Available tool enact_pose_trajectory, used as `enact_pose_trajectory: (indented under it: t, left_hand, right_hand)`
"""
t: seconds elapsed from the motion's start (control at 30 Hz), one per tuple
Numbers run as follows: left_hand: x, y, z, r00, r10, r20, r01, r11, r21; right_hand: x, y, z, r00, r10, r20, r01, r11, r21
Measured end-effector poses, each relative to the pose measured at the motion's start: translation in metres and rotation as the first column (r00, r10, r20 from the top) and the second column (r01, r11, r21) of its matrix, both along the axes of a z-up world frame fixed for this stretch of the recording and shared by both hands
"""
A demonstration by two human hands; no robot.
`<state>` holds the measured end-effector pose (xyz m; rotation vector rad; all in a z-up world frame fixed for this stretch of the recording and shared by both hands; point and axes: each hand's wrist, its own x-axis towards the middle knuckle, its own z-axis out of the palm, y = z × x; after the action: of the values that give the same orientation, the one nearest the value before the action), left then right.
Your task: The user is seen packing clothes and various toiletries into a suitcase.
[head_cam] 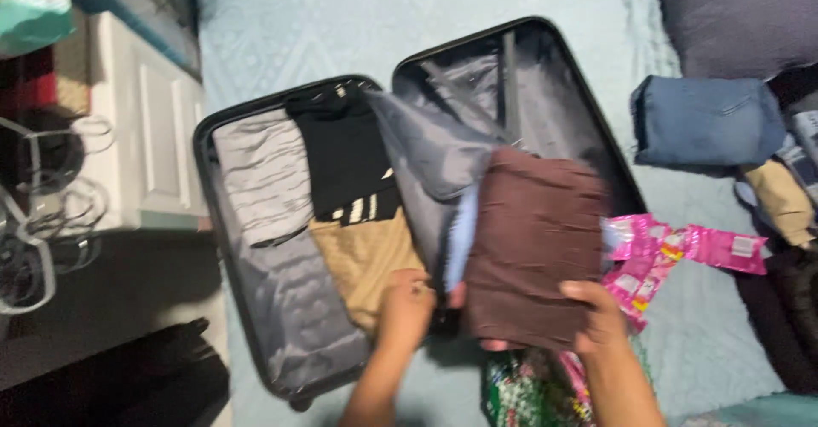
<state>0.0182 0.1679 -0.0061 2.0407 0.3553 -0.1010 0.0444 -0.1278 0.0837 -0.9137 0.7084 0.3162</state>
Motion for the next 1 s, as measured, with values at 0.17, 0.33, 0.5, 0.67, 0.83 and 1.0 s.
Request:
enact_pose_trajectory:
  t: [0.17,0.33,0.5,0.67,0.83,1.0]
  left_hand:
    - [0.044,-0.125,0.057,0.918,-0.377,-0.122,0.395,0.894,0.214]
    - [0.073,-0.200,0.039,0.797,-0.560,-0.226,0.604,0.728,0.324]
    - [0.077,-0.215,-0.014,0.721,-0.486,-0.493,0.655,0.710,0.258]
    - [0.081,-0.196,-0.039,0.878,-0.339,-0.337,0.379,0.924,0.058]
    - [0.069,-0.129,-0.021,0.965,-0.120,-0.231,0.021,0.921,-0.389]
    - [0.011,-0.005,-0.014,0.779,0.526,-0.342,-0.616,0.539,-0.575]
  right_hand:
    - [0.003,-0.083,0.042,0.958,-0.158,0.237,0.179,0.982,-0.067]
    - [-0.003,-0.153,0.034,0.924,-0.215,0.317,0.248,0.966,-0.066]
    - [-0.012,-0.199,0.011,0.936,-0.268,0.228,0.285,0.957,-0.045]
    - [0.005,-0.216,0.003,0.952,-0.257,0.168,0.268,0.962,-0.047]
    - [0.034,-0.226,0.004,0.969,-0.209,0.131,0.218,0.974,-0.058]
    - [0.062,-0.227,-0.003,0.950,-0.236,0.202,0.233,0.972,0.042]
